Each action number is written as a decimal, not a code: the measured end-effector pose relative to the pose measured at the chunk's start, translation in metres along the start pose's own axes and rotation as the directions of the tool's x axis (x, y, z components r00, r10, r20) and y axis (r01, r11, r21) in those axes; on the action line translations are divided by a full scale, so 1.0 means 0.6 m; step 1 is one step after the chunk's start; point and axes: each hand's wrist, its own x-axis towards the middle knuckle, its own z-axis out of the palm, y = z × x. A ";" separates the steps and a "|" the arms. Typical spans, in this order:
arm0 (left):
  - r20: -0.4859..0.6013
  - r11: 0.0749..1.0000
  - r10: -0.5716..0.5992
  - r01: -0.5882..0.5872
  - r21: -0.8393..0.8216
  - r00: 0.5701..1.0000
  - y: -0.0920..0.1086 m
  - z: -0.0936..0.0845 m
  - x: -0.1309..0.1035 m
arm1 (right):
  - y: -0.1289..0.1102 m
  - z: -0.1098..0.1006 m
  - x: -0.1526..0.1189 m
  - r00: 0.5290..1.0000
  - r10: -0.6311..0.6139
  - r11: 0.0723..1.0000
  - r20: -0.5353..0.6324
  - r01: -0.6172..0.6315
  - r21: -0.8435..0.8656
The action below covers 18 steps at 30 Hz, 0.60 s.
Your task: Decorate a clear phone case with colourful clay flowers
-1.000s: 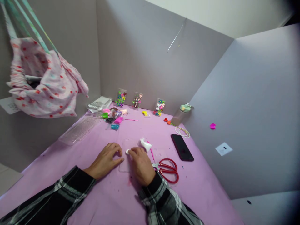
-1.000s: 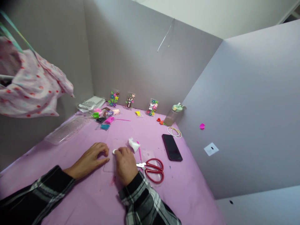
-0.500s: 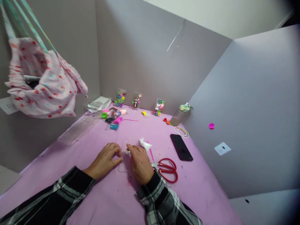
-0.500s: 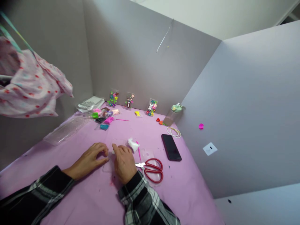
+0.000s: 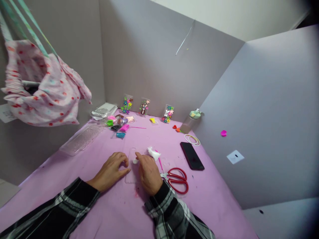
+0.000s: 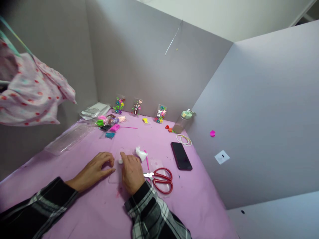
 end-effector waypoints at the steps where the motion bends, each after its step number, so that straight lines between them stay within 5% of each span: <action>1: -0.007 1.000 0.005 -0.005 0.011 1.000 -0.001 0.001 0.000 | 0.001 -0.001 0.000 1.000 0.018 1.000 -0.019 -0.018 -0.003; 7: -0.171 0.976 0.186 -0.161 0.150 0.968 -0.016 0.011 -0.003 | 0.004 -0.017 0.003 0.979 0.159 0.987 -0.130 -0.155 0.035; 11: -0.098 0.891 0.363 -0.314 0.327 0.927 -0.018 0.019 -0.004 | 0.004 -0.024 0.005 0.970 0.166 0.986 -0.177 -0.162 0.033; 18: 0.016 0.820 0.418 -0.384 0.425 0.908 -0.009 0.018 -0.001 | 0.003 -0.027 0.007 0.967 0.158 0.988 -0.202 -0.154 0.031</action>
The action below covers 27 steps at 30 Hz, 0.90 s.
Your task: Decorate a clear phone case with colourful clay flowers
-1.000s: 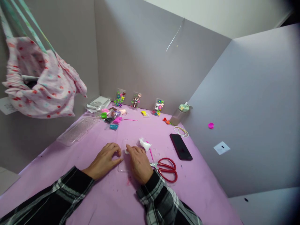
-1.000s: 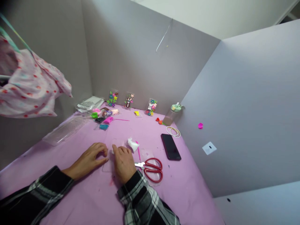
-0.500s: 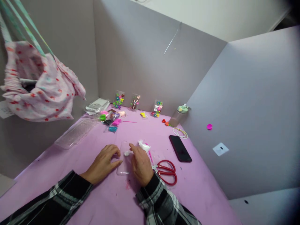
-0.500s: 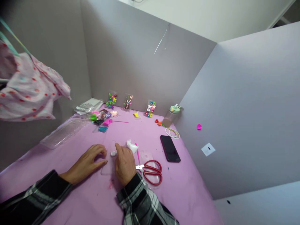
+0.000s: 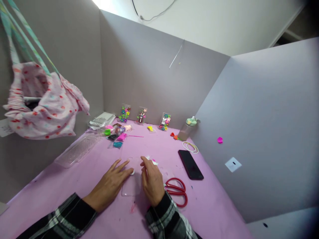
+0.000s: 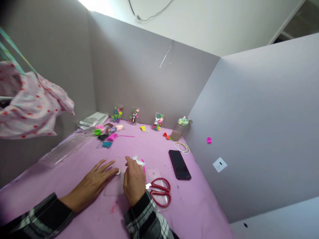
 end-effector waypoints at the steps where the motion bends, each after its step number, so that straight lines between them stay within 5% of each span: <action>1: 0.006 1.000 0.004 -0.004 -0.006 1.000 0.001 0.000 0.000 | 0.000 -0.001 0.000 1.000 0.001 1.000 -0.001 -0.001 -0.003; 8: -0.042 0.962 -0.178 0.165 -0.216 0.983 -0.003 0.011 -0.002 | -0.006 -0.006 0.001 0.999 0.032 0.999 0.012 -0.032 -0.017; 15: -0.012 0.827 -0.345 0.298 -0.476 0.938 -0.002 0.018 0.008 | -0.007 0.004 -0.004 0.983 0.073 0.996 0.166 -0.063 -0.064; 27: 0.044 0.772 -0.389 0.352 -0.529 0.920 -0.006 0.011 0.008 | -0.016 0.016 -0.012 0.973 -0.070 0.998 0.221 0.069 0.013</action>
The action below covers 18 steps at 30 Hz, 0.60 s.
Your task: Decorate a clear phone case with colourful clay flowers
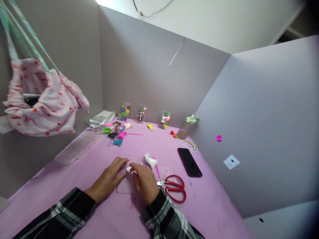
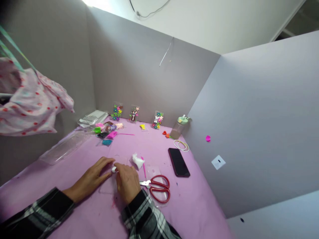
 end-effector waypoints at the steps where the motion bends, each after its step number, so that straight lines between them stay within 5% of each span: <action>1: 0.006 1.000 -0.007 0.007 -0.003 1.000 -0.001 -0.001 -0.001 | -0.001 0.000 0.000 1.000 -0.014 1.000 0.007 0.014 -0.002; 10: 0.025 0.999 -0.033 0.034 -0.010 0.999 -0.008 -0.001 -0.006 | -0.004 0.003 0.002 0.995 -0.045 0.995 0.093 0.052 -0.080; 18: 0.041 0.999 -0.010 0.011 -0.035 0.999 -0.010 -0.002 -0.006 | 0.014 0.004 0.007 0.996 0.046 0.989 -0.075 -0.035 0.145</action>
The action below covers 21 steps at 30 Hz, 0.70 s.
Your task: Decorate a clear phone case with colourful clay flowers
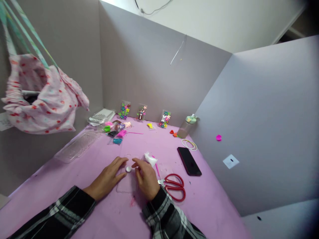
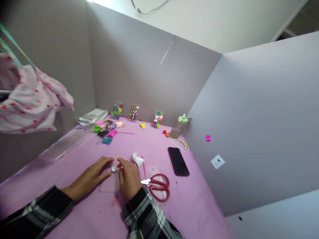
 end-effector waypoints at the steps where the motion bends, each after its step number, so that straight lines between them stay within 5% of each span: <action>1: -0.001 1.000 0.002 -0.002 -0.006 1.000 0.000 0.000 0.000 | -0.002 0.000 0.000 1.000 -0.024 0.999 0.010 0.024 -0.022; 8: 0.014 1.000 -0.004 0.005 -0.027 1.000 0.000 0.001 0.001 | -0.019 0.001 -0.001 0.982 -0.075 0.978 0.176 0.106 -0.180; 14: 0.032 1.000 -0.008 0.009 -0.020 0.999 -0.002 0.001 0.001 | -0.017 0.001 0.001 0.991 -0.059 0.993 0.117 0.070 -0.096; 21: 0.015 1.000 -0.015 0.015 -0.008 1.000 0.010 -0.002 0.002 | -0.025 0.000 0.001 0.974 -0.082 0.983 0.211 0.114 -0.146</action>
